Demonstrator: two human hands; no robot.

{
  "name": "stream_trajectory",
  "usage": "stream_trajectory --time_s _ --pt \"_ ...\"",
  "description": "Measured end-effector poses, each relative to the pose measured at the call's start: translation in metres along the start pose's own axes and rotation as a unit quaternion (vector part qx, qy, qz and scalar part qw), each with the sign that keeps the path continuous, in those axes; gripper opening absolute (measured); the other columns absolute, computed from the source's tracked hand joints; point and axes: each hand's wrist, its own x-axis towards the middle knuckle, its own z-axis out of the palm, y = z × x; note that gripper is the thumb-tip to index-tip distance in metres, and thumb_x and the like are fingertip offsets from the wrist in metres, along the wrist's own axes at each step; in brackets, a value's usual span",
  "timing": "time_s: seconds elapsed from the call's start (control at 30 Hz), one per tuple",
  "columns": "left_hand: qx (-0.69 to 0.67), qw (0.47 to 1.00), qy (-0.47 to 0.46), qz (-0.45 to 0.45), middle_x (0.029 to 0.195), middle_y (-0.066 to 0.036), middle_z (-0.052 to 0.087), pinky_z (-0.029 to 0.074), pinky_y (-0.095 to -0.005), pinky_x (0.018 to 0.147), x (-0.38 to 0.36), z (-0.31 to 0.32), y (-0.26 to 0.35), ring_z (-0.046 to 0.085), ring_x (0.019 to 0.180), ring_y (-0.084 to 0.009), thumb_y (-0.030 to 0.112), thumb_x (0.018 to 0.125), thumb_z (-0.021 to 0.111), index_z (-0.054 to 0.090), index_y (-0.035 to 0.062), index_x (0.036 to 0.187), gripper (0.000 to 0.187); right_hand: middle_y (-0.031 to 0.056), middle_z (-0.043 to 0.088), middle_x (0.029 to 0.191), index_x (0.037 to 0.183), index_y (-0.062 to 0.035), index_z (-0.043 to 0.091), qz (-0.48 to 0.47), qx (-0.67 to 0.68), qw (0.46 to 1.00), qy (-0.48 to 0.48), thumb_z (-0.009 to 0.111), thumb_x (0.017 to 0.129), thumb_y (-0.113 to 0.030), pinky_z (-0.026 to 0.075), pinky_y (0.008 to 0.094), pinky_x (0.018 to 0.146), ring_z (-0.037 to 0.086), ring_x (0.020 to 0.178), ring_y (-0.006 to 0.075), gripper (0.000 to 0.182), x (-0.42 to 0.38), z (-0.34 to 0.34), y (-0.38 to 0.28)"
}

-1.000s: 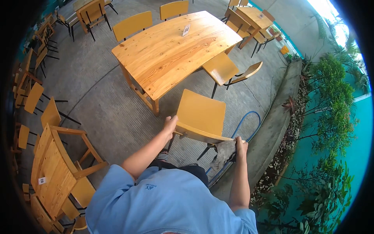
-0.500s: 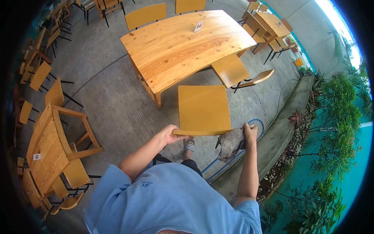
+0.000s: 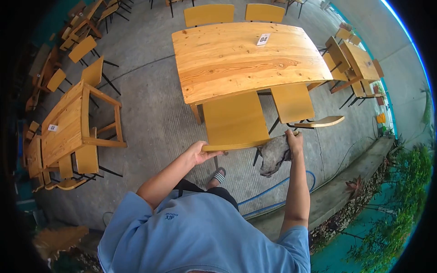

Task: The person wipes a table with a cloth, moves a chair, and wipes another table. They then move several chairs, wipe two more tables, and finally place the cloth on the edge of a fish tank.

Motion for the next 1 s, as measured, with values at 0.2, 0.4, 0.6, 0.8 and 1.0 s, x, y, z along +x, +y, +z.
stream_trajectory --time_s 0.2,0.4,0.6,0.8,1.0 --pt "-0.011 0.998 0.032 0.051 0.129 -0.031 0.051 0.058 -0.05 0.093 0.033 -0.026 -0.049 0.06 0.114 -0.0446 0.008 0.098 0.041 0.039 -0.0159 0.13 0.04 0.015 0.064 0.094 0.101 0.0076 0.058 -0.096 0.051 0.992 -0.07 0.071 0.08 -0.034 0.05 0.0367 0.076 0.06 0.084 0.0239 0.048 0.04 0.034 0.063" --pt "0.112 0.992 0.065 -0.01 0.107 -0.019 0.064 0.06 -0.0423 0.068 0.096 -0.069 -0.103 0.068 0.088 -0.0295 0.023 0.101 0.043 0.054 0.0009 0.123 0.033 0.0118 0.065 0.098 0.106 0.0024 0.06 -0.096 0.06 0.989 -0.094 0.069 0.081 -0.036 0.049 0.036 0.081 0.059 0.088 0.0216 0.047 0.059 0.051 0.139" --pt "0.192 0.975 0.111 -0.03 0.097 -0.01 0.065 0.057 -0.0401 0.063 0.11 -0.067 -0.112 0.063 0.072 -0.0221 0.042 0.1 0.046 0.058 0.0091 0.118 0.039 0.0097 0.062 0.101 0.115 0.0035 0.056 -0.016 0.061 0.993 -0.102 0.069 0.086 -0.029 0.049 0.0334 0.081 0.058 0.092 0.02 0.046 0.066 0.056 0.154" --pt "0.464 0.886 0.026 0.003 0.124 -0.023 0.055 0.057 -0.055 0.07 0.064 -0.087 -0.073 0.066 0.089 -0.0385 0.044 0.098 0.048 0.049 -0.0017 0.13 0.056 0.0283 0.067 0.081 0.082 0.0115 0.065 -0.077 -0.2 0.977 0.009 0.062 0.088 -0.057 0.049 0.0467 0.07 0.062 0.072 0.0392 0.069 0.022 0.018 0.088" --pt "0.507 0.848 0.066 0.14 0.109 -0.019 0.066 0.058 -0.0349 0.056 -0.013 -0.16 0.004 0.07 0.087 -0.0259 0.04 0.096 0.056 0.053 -0.007 0.124 0.055 0.011 0.055 0.066 0.078 0.0081 0.061 -0.201 -0.05 0.978 -0.024 0.063 0.093 -0.053 0.042 0.0391 0.06 0.045 0.063 0.0204 0.062 -0.119 0.028 -0.066"
